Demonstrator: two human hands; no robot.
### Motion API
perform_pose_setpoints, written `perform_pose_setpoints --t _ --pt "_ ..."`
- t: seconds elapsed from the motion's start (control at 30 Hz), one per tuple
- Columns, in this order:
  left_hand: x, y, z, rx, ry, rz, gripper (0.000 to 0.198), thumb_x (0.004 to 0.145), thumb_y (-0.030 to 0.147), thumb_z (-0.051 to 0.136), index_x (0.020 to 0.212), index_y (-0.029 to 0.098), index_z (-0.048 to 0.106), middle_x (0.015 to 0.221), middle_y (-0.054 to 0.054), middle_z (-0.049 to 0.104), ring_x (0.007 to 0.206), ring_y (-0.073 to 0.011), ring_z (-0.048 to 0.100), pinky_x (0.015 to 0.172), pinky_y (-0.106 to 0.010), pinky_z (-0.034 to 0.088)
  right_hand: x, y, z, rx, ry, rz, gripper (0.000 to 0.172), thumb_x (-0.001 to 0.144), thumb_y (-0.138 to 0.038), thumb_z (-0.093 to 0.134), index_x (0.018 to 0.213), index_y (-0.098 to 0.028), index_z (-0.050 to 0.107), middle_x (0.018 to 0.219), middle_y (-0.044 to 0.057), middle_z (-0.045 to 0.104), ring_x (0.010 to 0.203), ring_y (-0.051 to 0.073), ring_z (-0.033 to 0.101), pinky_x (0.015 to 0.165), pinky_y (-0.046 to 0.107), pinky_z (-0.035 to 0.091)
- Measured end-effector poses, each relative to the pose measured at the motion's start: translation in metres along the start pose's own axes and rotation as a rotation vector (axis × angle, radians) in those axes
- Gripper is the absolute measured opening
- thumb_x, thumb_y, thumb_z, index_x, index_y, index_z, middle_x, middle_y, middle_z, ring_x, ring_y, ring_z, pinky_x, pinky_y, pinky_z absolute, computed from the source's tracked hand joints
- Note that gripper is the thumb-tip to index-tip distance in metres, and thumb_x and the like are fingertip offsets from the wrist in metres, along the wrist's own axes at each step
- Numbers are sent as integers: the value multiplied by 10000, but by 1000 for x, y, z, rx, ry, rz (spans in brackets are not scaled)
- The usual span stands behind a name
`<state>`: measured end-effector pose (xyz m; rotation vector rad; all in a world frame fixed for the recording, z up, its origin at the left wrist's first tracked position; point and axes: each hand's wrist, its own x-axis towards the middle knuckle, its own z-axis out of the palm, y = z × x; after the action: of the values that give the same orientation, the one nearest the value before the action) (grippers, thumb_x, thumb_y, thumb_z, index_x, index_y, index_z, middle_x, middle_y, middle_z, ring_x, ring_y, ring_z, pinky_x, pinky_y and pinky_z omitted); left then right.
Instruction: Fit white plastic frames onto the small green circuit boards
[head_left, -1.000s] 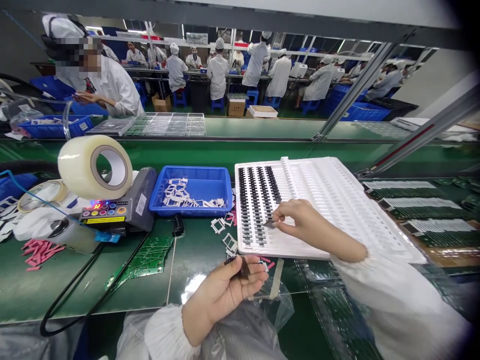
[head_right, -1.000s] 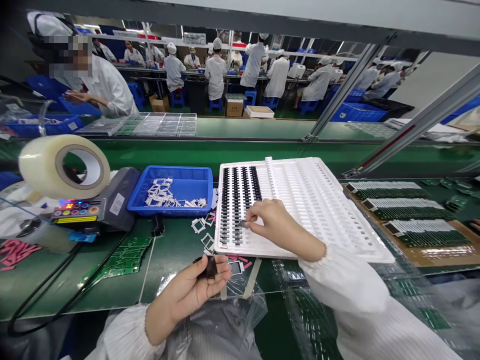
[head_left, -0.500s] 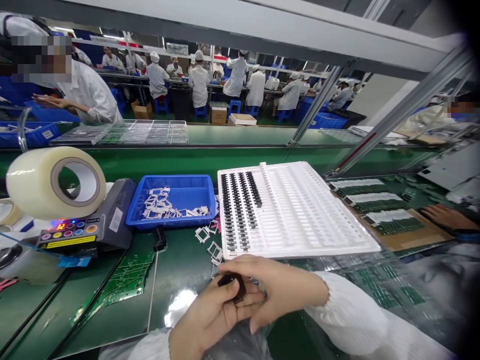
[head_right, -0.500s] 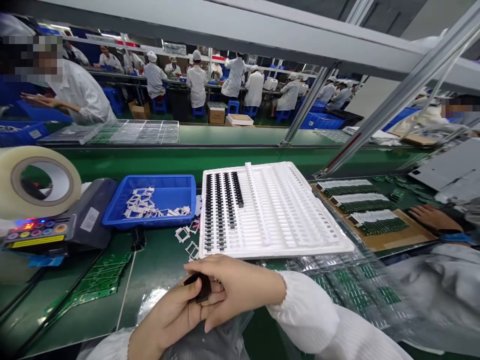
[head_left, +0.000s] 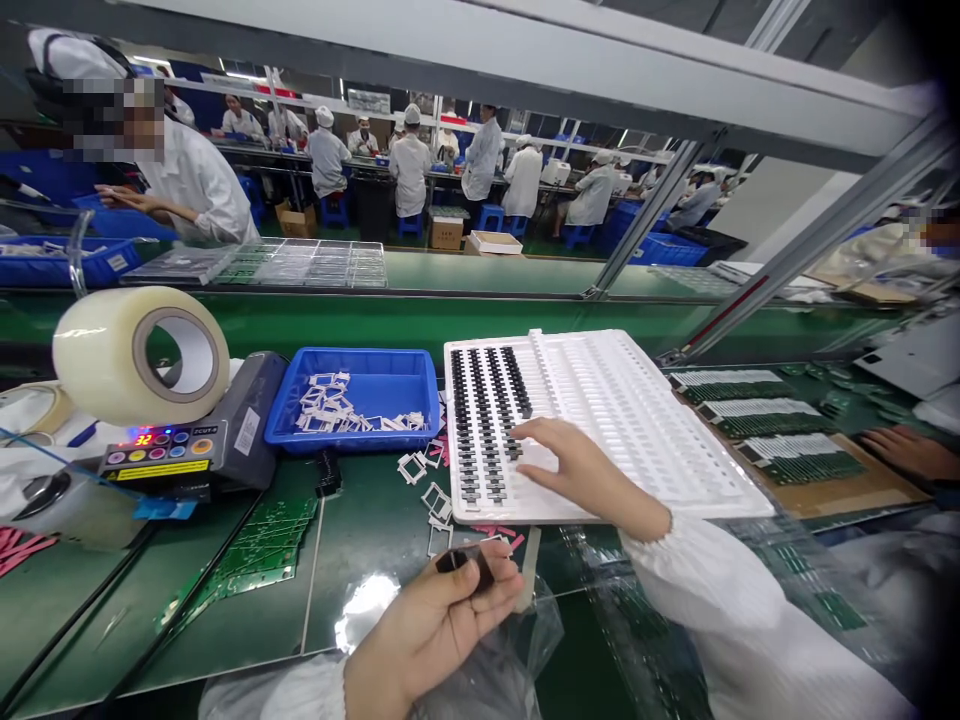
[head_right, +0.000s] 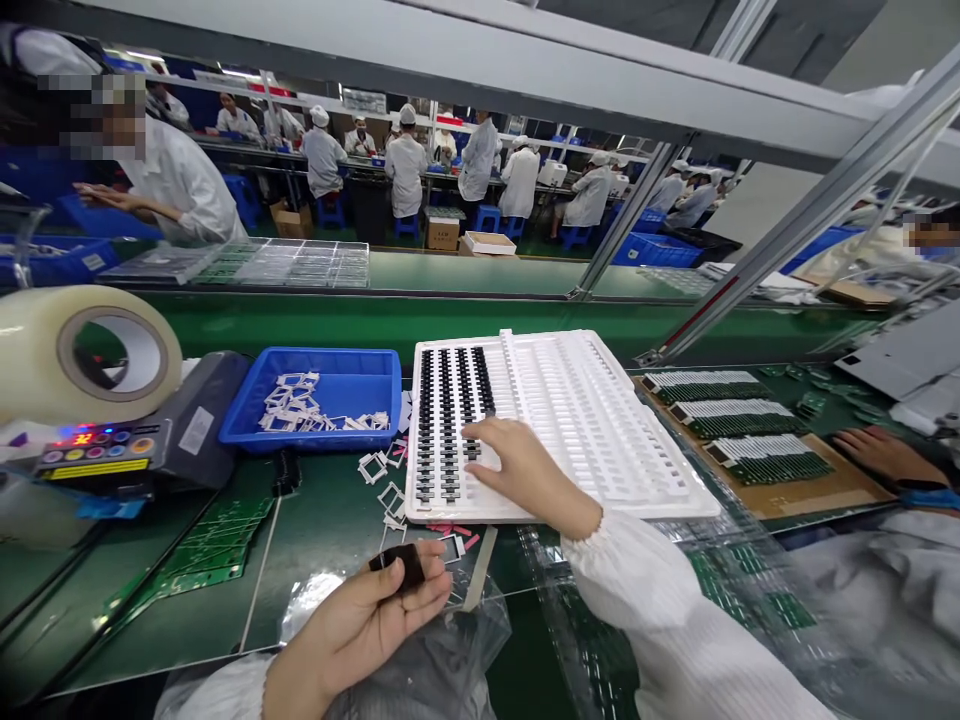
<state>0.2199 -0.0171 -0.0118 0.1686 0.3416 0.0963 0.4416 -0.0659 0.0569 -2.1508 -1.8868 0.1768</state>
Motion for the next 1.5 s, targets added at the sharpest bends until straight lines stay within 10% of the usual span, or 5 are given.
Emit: perform_pose_setpoints --t 0.47,0.67,0.93,1.17,1.5 --pt "-1 10 -2 34 -36 53 231 707 152 716 931 96 705 961 -116 735 984 -239 658 1040 -409 359 30 25 9 -292 -87 -60 138 801 -177 546 698 -198 636 787 47 632 869 252 536 930 522 218" --pt "0 14 -1 69 -44 82 259 732 210 706 959 86 695 978 -133 728 978 -248 659 1014 -420 388 10 -13 -30 357 -193 -148 203 848 -378 557 765 -201 613 781 25 578 781 175 528 781 341 392" --pt "-5 7 1 143 -90 34 229 723 235 721 906 99 696 894 -94 729 858 -190 677 902 -357 476 -1 -58 5 634 -418 -217 126 834 -317 602 828 -194 624 850 13 577 823 143 537 747 266 428" --pt "-3 9 1 90 64 -6 192 810 253 628 910 93 662 808 -75 682 816 -177 674 834 -325 491 16 0 8 -39 10 79 121 859 -289 533 902 -216 619 926 50 639 916 221 563 903 436 324" --pt "0 9 0 50 94 16 193 714 132 711 888 59 671 789 -50 664 719 -100 644 729 -183 468 37 20 24 -274 -90 101 171 772 -108 508 692 -179 641 820 62 639 845 249 564 897 521 259"
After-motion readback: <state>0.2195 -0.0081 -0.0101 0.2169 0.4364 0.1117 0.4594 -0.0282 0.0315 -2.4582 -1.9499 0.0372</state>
